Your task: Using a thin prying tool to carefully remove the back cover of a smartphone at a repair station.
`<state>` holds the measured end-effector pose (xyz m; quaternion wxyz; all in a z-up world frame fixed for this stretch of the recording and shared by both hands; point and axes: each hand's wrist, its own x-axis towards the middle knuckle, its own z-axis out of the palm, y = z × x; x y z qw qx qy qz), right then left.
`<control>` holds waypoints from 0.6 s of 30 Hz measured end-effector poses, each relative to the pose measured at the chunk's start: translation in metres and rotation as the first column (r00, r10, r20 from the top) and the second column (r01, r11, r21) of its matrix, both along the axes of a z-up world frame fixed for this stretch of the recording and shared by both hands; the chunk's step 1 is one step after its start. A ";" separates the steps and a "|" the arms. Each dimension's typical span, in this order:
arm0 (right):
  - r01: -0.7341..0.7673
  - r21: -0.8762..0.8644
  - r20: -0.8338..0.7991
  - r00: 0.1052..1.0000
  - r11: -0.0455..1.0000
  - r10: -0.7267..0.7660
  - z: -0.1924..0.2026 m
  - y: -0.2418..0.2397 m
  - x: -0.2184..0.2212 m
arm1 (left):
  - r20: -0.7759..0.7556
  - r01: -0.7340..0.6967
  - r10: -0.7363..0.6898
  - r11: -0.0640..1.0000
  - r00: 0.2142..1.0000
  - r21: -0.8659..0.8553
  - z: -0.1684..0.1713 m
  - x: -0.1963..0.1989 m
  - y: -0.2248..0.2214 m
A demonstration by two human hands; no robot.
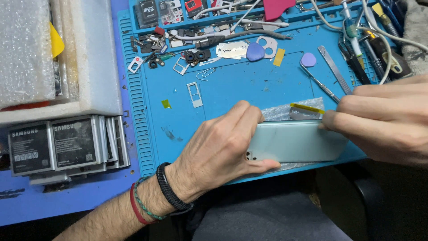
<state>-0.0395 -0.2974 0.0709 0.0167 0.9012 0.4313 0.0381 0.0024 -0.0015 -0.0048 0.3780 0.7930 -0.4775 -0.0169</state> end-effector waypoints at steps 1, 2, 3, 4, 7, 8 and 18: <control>0.004 0.003 0.003 1.000 1.000 -0.004 0.000 0.008 0.000 | 0.003 0.004 -0.004 1.000 1.000 0.003 0.001 -0.001 0.000; -0.036 0.085 0.030 0.999 0.996 0.034 0.000 0.015 0.001 | 0.028 0.005 -0.005 1.000 1.000 0.001 0.002 -0.002 0.000; -0.079 0.164 0.060 0.996 0.983 0.070 0.000 0.022 0.002 | 0.053 0.005 -0.005 1.000 0.999 -0.001 0.003 -0.002 0.000; -0.077 0.167 0.058 0.996 0.983 0.068 -0.001 0.016 0.002 | 0.050 0.006 -0.006 1.000 0.999 0.001 0.003 -0.003 0.000; -0.130 0.110 0.027 0.991 0.985 0.128 -0.002 0.002 0.001 | 0.043 -0.007 0.007 1.000 0.999 0.003 0.003 -0.002 -0.001; -0.095 0.116 0.013 0.995 0.989 0.094 -0.001 0.000 -0.001 | 0.051 -0.003 0.003 1.000 0.999 -0.011 0.003 -0.001 -0.001; -0.002 0.149 -0.092 0.996 0.989 0.015 -0.006 -0.005 -0.004 | 0.032 0.006 -0.006 1.000 0.999 -0.012 0.003 0.002 0.001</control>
